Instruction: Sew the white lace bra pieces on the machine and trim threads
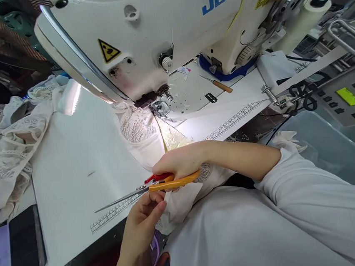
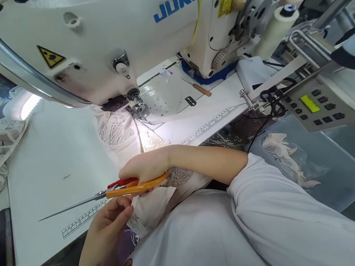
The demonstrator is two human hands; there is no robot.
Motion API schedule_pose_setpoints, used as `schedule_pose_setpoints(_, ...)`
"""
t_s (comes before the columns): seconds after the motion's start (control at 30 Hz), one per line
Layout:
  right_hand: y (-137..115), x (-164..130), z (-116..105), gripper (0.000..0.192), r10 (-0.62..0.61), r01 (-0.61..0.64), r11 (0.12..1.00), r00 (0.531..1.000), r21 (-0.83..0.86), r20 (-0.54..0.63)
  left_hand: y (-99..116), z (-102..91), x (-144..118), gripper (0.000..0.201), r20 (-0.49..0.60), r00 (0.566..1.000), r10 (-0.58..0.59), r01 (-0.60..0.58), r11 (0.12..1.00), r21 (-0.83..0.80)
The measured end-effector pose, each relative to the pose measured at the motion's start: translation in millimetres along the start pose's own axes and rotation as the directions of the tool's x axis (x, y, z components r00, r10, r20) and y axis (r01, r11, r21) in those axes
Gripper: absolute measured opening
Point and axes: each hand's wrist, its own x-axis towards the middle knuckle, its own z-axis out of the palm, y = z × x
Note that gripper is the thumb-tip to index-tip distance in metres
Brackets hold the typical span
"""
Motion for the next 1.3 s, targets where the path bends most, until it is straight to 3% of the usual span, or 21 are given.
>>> schedule_pose_setpoints(0.3,11.9,7.1,10.0,0.016,-0.118,0.116,0.992,0.992,-0.056,-0.043,-4.9,2.9,-2.3,0.018,-0.104,0.995,0.005,-0.002,0.999,0.033)
schedule_pose_setpoints(0.53,1.1,11.2,9.0,0.027,-0.028,0.028,0.994,1.0,-0.107,0.006,-9.6,-2.3,-5.5,0.016,-0.109,0.994,-0.015,0.018,1.0,0.022)
schedule_pose_setpoints(0.77,-5.4,15.4,11.3,0.028,-0.017,0.018,0.995,1.0,-0.095,0.011,-12.9,-1.1,-9.0,0.019,-0.151,0.989,0.001,0.013,0.996,0.089)
schedule_pose_setpoints(0.9,-6.4,17.1,13.1,0.027,-0.018,0.018,0.996,1.0,-0.084,-0.009,-12.1,2.7,-9.6,0.022,-0.079,0.996,-0.034,0.04,0.997,0.073)
schedule_pose_setpoints(0.97,-7.4,14.8,15.8,0.026,0.023,-0.025,0.999,0.999,-0.031,-0.045,-12.4,3.4,-8.8,0.021,-0.105,0.994,-0.026,0.028,0.999,0.022)
schedule_pose_setpoints(1.07,-10.7,2.1,24.8,0.027,0.145,-0.105,0.975,0.968,0.194,-0.205,-13.8,2.1,-8.2,0.019,-0.176,0.984,-0.005,-0.004,0.999,-0.052)
schedule_pose_setpoints(1.13,-12.9,-12.6,34.1,0.029,0.184,-0.072,0.946,0.922,0.316,-0.341,-15.5,0.1,-9.1,0.02,-0.202,0.979,-0.001,-0.015,0.997,-0.074)
schedule_pose_setpoints(1.2,-12.7,-28.8,45.4,0.032,0.143,-0.02,0.955,0.904,0.296,-0.402,-17.2,-2.1,-10.7,0.02,-0.218,0.976,0.006,-0.024,0.996,-0.083)
schedule_pose_setpoints(1.3,-5.1,-47.8,65.5,0.034,0.117,-0.086,0.983,0.975,0.163,-0.191,-18.3,-4.8,-13.6,0.019,-0.242,0.97,0.029,-0.05,0.995,-0.084)
